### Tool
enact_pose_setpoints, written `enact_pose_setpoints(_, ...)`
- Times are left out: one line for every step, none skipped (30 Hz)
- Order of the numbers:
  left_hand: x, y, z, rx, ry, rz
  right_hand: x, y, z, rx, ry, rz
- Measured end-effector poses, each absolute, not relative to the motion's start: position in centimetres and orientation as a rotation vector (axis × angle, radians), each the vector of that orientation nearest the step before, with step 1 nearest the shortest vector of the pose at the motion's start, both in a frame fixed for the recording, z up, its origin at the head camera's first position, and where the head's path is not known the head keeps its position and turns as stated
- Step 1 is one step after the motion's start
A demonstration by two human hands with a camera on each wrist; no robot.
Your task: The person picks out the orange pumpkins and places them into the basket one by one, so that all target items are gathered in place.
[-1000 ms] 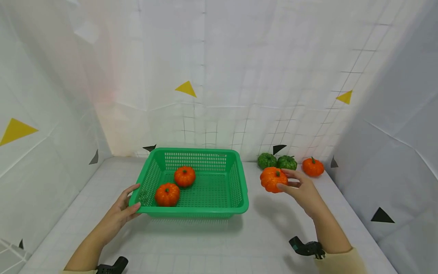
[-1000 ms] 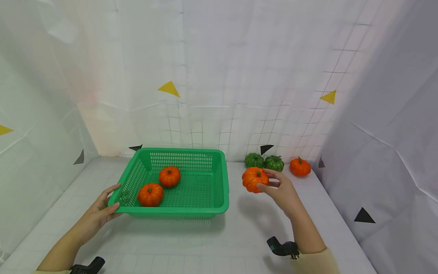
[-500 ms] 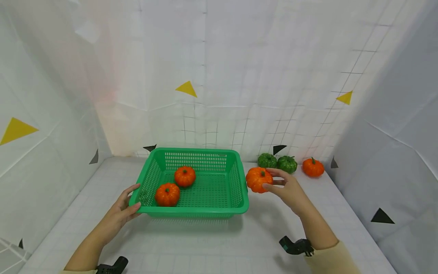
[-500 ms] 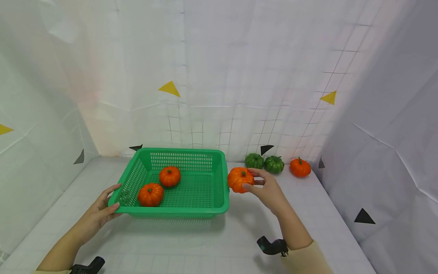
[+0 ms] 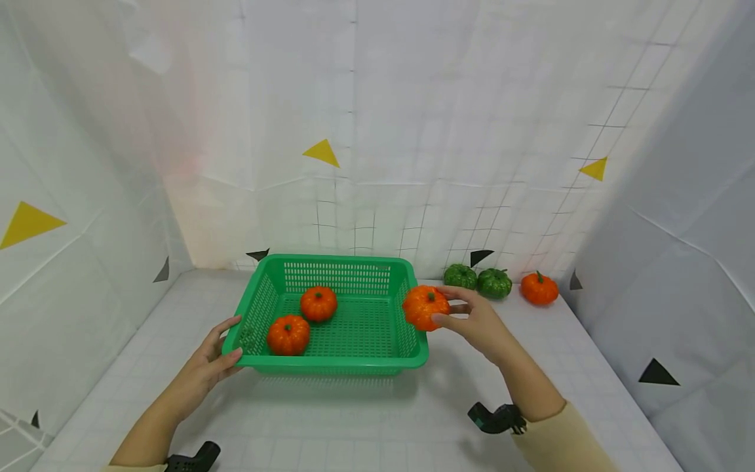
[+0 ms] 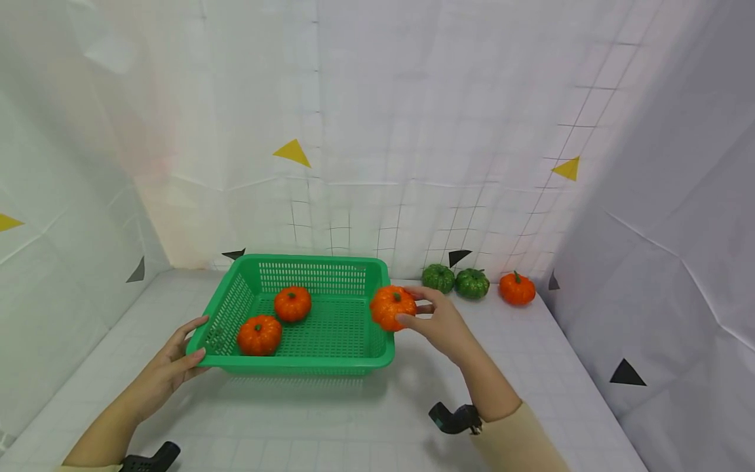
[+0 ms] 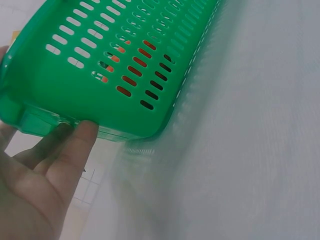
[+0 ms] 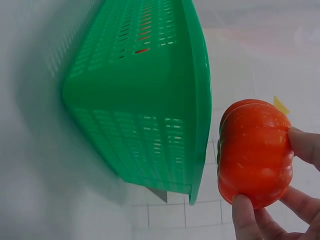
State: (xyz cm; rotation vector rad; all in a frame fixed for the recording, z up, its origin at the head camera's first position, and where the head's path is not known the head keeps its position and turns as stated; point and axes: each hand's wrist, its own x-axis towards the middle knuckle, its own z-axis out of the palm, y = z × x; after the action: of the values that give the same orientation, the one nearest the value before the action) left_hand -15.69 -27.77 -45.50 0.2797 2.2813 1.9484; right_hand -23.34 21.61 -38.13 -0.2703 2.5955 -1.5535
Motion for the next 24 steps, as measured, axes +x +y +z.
enact_pose_setpoints(-15.7, -27.8, -45.5, 0.279, 2.28, 1.948, -23.4, 21.4, -38.1, -0.282, 2.592, -1.551)
enact_pose_setpoints(-15.7, -27.8, -45.5, 0.278, 2.28, 1.948, -23.4, 21.2, -38.1, -0.296, 2.588, -1.551)
enact_pose_setpoints(-15.7, -27.8, -45.5, 0.278, 2.278, 1.948, -23.4, 21.0, -38.0, -0.307, 2.584, -1.549)
enact_pose_setpoints(-15.7, -27.8, -45.5, 0.278, 2.278, 1.948, -23.4, 20.8, -38.0, -0.319, 2.583, -1.543)
enact_pose_setpoints(-15.7, -27.8, -45.5, 0.28, 2.276, 1.949, -23.5, 20.6, -38.0, -0.33, 2.582, -1.538)
enact_pose_setpoints(-15.7, -27.8, -45.5, 0.281, 2.275, 1.95, -23.5, 20.4, -37.9, -0.342, 2.579, -1.535)
enact_pose_setpoints(-15.8, -27.8, -45.5, 0.281, 2.273, 1.951, -23.5, 20.1, -37.9, -0.351, 2.576, -1.533)
enact_pose_setpoints(-15.8, -27.8, -45.5, 0.28, 2.273, 1.951, -23.6, 19.9, -37.8, -0.36, 2.572, -1.531)
enact_pose_setpoints(-15.8, -27.8, -45.5, 0.278, 2.271, 1.952, -23.6, 19.6, -37.8, -0.368, 2.568, -1.531)
enact_pose_setpoints(-15.8, -27.8, -45.5, 0.277, 2.271, 1.952, -23.6, 19.4, -37.7, -0.375, 2.566, -1.527)
enact_pose_setpoints(-15.8, -27.8, -45.5, 0.274, 2.271, 1.952, -23.6, 19.1, -37.7, -0.379, 2.562, -1.527)
enact_pose_setpoints(-15.8, -27.8, -45.5, 0.271, 2.271, 1.953, -23.7, 18.9, -37.6, -0.384, 2.556, -1.528)
enact_pose_setpoints(-15.8, -27.8, -45.5, 0.27, 2.271, 1.954, -23.7, 18.7, -37.6, -0.385, 2.556, -1.525)
enact_pose_setpoints(-15.8, -27.8, -45.5, 0.27, 2.271, 1.954, -23.7, 18.5, -37.5, -0.394, 2.557, -1.515)
enact_pose_setpoints(-15.8, -27.8, -45.5, 0.271, 2.27, 1.955, -23.7, 18.2, -37.5, -0.397, 2.557, -1.509)
enact_pose_setpoints(-15.8, -27.8, -45.5, 0.273, 2.271, 1.956, -23.8, 18.0, -37.5, -0.401, 2.56, -1.496)
enact_pose_setpoints(-15.8, -27.8, -45.5, 0.274, 2.27, 1.957, -23.8, 17.8, -37.6, -0.408, 2.557, -1.487)
enact_pose_setpoints(-15.8, -27.8, -45.5, 0.275, 2.269, 1.958, -23.9, 17.6, -37.6, -0.42, 2.553, -1.481)
enact_pose_setpoints(-15.8, -27.8, -45.5, 0.275, 2.269, 1.958, -24.0, 17.4, -37.7, -0.43, 2.552, -1.474)
enact_pose_setpoints(-15.8, -27.8, -45.5, 0.274, 2.27, 1.957, -24.1, 17.2, -37.7, -0.439, 2.547, -1.469)
enact_pose_setpoints(-15.8, -27.8, -45.5, 0.272, 2.271, 1.956, -24.2, 16.9, -37.8, -0.443, 2.538, -1.471)
enact_pose_setpoints(-15.8, -27.8, -45.5, 0.269, 2.272, 1.954, -24.3, 16.7, -37.8, -0.452, 2.531, -1.468)
enact_pose_setpoints(-15.8, -27.8, -45.4, 0.266, 2.272, 1.954, -24.4, 16.5, -37.9, -0.463, 2.524, -1.467)
enact_pose_setpoints(-15.8, -27.8, -45.4, 0.264, 2.272, 1.953, -24.5, 16.3, -37.9, -0.471, 2.523, -1.463)
